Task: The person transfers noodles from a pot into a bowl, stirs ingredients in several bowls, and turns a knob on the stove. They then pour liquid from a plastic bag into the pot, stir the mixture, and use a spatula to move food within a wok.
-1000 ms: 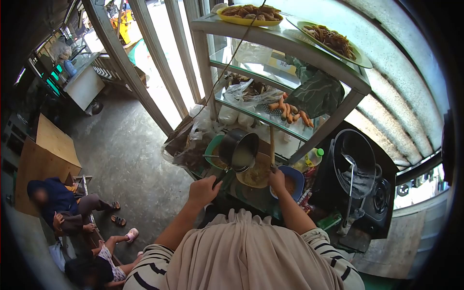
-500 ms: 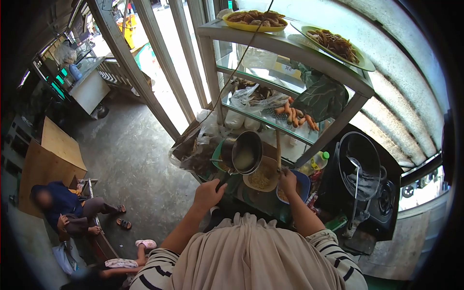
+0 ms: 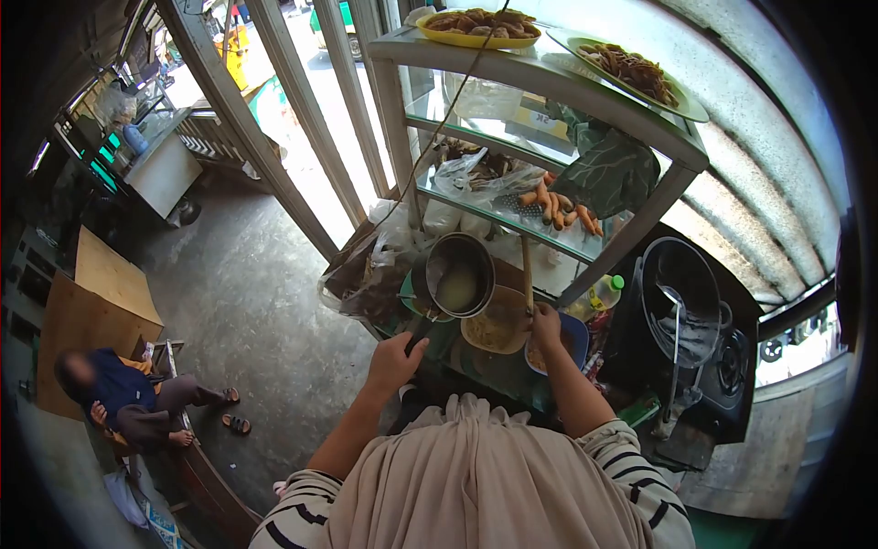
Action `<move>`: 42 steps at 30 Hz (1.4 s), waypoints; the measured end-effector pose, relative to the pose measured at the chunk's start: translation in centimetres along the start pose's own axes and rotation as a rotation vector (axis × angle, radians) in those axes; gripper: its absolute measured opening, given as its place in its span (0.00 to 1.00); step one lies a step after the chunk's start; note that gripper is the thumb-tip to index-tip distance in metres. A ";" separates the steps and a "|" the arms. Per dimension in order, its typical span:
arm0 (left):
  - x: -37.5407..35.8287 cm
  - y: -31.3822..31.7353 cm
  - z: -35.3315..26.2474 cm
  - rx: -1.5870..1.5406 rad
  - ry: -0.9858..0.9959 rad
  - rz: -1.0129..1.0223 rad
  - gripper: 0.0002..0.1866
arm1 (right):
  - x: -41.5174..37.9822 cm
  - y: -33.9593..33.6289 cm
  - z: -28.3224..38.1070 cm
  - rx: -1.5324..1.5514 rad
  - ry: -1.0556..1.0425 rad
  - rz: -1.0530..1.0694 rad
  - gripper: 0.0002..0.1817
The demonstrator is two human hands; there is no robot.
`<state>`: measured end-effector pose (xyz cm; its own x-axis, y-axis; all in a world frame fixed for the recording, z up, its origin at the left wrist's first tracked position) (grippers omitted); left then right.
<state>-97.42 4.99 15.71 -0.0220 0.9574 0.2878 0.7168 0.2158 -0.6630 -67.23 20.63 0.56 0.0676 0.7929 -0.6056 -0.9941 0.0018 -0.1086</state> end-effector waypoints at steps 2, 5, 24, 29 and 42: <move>-0.1 -0.2 0.0 -0.002 -0.006 0.002 0.20 | -1.6 -0.9 1.4 -0.251 -0.394 -0.268 0.11; -0.1 -0.2 0.0 -0.038 -0.022 -0.004 0.21 | -2.5 -0.1 0.3 -0.339 -0.046 -0.039 0.11; 0.2 0.5 -0.6 -0.016 0.019 -0.006 0.19 | -0.2 -1.1 0.0 -0.088 0.031 -0.034 0.15; 0.6 0.3 -1.1 -0.036 -0.001 -0.005 0.20 | 0.3 -1.5 0.0 -0.342 -0.052 -0.087 0.16; 0.9 0.5 -0.6 -0.021 0.027 -0.010 0.18 | 1.4 -1.0 -2.2 -0.370 -0.129 -0.181 0.11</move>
Point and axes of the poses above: each hand's wrist, its own x-axis towards the middle knuckle, its own y-axis out of the palm, z = x × y, the point moved 2 cm from there along x, towards the middle knuckle, and after that the axes turned 15 degrees about y, right-handed, at the moved point
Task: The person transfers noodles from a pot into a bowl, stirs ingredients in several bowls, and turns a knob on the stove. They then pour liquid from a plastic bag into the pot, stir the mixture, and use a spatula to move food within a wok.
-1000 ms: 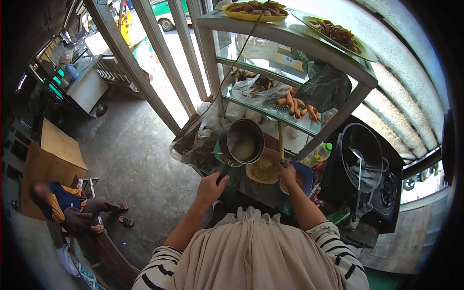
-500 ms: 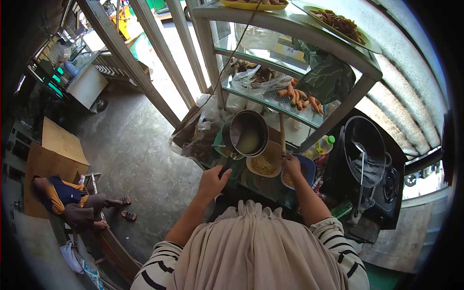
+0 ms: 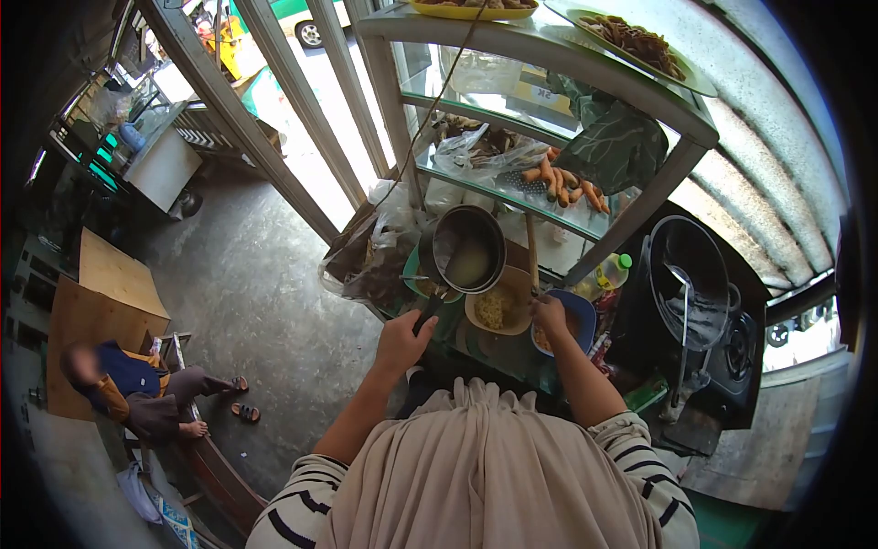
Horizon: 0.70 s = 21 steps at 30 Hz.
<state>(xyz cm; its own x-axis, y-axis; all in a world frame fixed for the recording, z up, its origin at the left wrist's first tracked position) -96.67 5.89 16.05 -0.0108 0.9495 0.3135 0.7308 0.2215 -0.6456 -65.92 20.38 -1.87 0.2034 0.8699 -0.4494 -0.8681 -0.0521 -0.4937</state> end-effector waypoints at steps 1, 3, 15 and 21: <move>0.0 0.0 -0.1 0.022 0.020 0.004 0.17 | -0.7 -0.2 0.4 0.118 0.128 0.137 0.11; 0.1 -0.1 -0.4 0.019 0.009 0.018 0.18 | -1.5 -0.9 0.9 0.236 0.253 0.271 0.11; -0.1 -0.5 -0.2 0.034 0.009 0.015 0.17 | -4.1 -2.2 3.1 0.332 -0.013 0.165 0.13; -0.1 -0.6 -0.6 0.011 -0.001 0.016 0.17 | -3.3 -1.5 2.1 -0.119 -0.162 -0.197 0.13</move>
Point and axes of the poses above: each hand's wrist, its own x-axis towards the middle knuckle, its own y-axis out of the palm, z = x × y, the point moved 2 cm from there along x, towards the middle knuckle, and after that the axes turned 15 degrees about y, right-handed, at the moved point
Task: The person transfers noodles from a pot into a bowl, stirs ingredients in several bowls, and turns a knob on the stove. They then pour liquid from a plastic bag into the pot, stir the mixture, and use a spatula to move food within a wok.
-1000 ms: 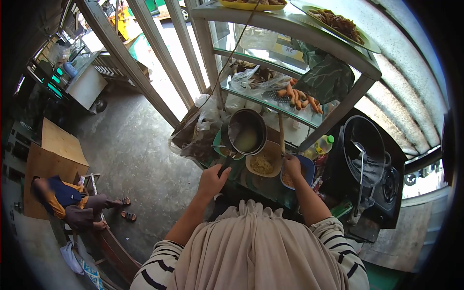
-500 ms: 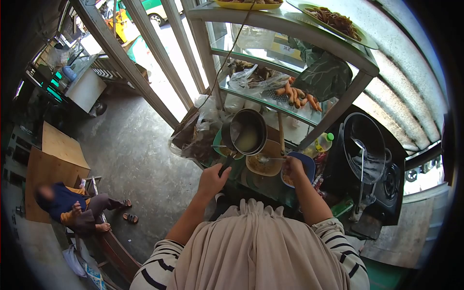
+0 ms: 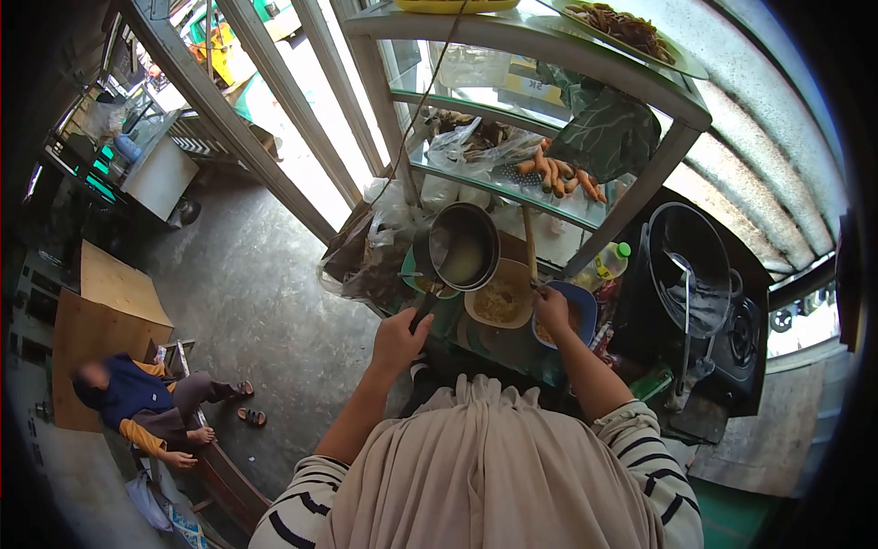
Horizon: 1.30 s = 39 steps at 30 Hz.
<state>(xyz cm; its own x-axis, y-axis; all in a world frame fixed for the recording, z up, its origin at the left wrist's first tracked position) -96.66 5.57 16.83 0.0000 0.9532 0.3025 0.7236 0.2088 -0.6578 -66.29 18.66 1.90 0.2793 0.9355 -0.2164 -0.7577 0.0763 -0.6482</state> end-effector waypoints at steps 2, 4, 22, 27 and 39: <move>-0.1 0.1 0.1 0.007 -0.004 0.006 0.18 | 0.6 -0.2 -0.3 0.042 0.139 0.125 0.14; -0.2 0.2 0.3 0.043 0.025 0.002 0.18 | 0.1 0.2 -0.4 0.010 0.094 0.066 0.13; -0.7 0.1 0.5 0.057 0.013 -0.025 0.19 | -1.0 -1.8 2.2 0.034 -0.004 0.034 0.14; -0.7 0.2 0.4 0.119 0.025 -0.002 0.18 | -2.1 -2.0 3.0 -0.085 -0.116 0.006 0.12; -1.0 0.5 0.4 0.295 0.144 0.034 0.16 | -2.7 -4.8 2.5 0.175 -0.047 0.014 0.09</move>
Point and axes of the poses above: each hand's wrist, its own x-axis towards the middle knuckle, its own y-axis out of the palm, z = x × y, the point moved 2 cm from there along x, towards the middle knuckle, and after that the axes turned 15 degrees about y, right-handed, at the moved point
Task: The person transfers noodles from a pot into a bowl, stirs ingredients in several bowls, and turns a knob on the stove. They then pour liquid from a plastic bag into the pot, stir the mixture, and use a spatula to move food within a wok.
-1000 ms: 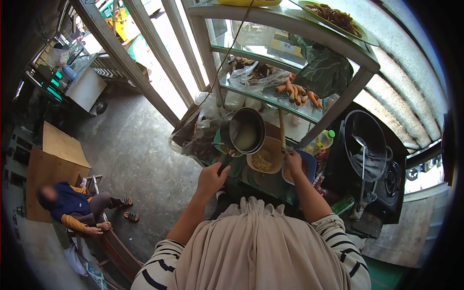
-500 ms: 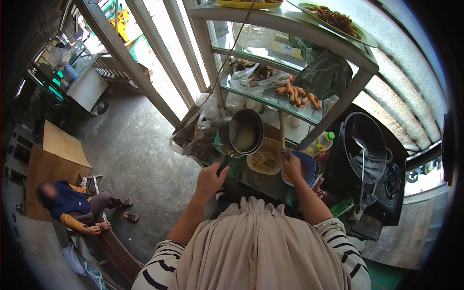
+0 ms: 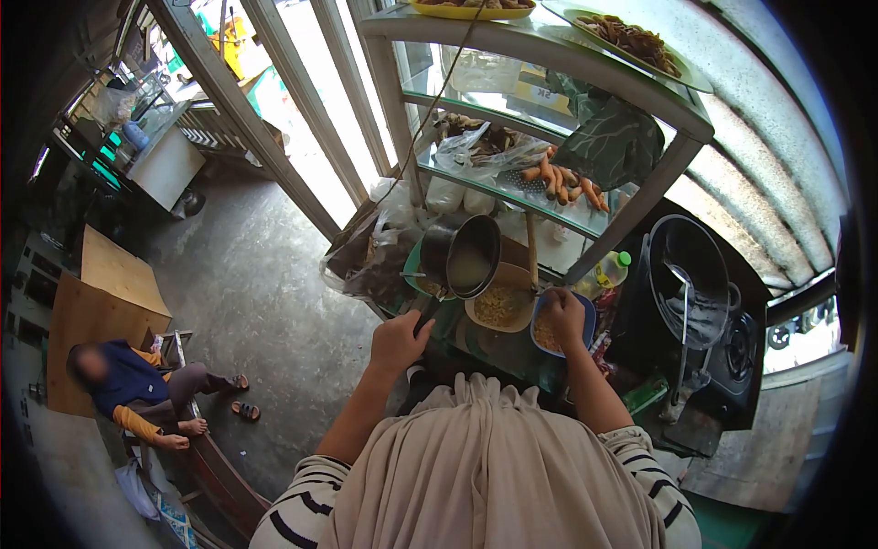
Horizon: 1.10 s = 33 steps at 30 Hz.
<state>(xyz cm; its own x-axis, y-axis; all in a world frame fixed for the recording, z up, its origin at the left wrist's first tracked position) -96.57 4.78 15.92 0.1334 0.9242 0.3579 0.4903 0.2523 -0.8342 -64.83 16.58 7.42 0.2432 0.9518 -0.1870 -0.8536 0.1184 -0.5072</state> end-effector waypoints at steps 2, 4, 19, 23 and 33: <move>0.0 0.0 -0.1 0.017 0.008 0.009 0.16 | 0.2 -0.1 -0.8 0.048 -0.059 -0.055 0.08; 0.1 -0.1 -0.3 0.034 0.016 0.011 0.15 | -0.2 -0.8 -0.3 0.068 -0.056 -0.065 0.09; 0.5 -0.1 1.1 -0.003 0.126 0.028 0.15 | -3.2 -4.7 -4.2 0.398 0.021 -0.155 0.08; 0.9 -0.8 1.9 -0.030 0.172 0.053 0.15 | -6.2 -5.6 -4.1 0.505 0.103 -0.187 0.08; 1.3 -1.3 4.4 -0.339 0.075 0.085 0.19 | -14.6 -7.2 -3.9 0.907 0.289 -0.318 0.10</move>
<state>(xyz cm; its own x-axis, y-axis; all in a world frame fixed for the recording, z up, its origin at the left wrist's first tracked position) -100.80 6.93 15.67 0.2425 0.9111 0.3333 0.7309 0.0544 -0.6804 -60.46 0.75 10.48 0.5207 0.7474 -0.4126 -0.7287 0.6409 0.2413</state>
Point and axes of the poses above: each hand's wrist, its own x-axis towards the middle knuckle, its own y-axis out of the palm, z = x × y, the point moved 2 cm from there along x, towards the middle knuckle, and after that the axes turned 15 degrees about y, right-handed, at the moved point
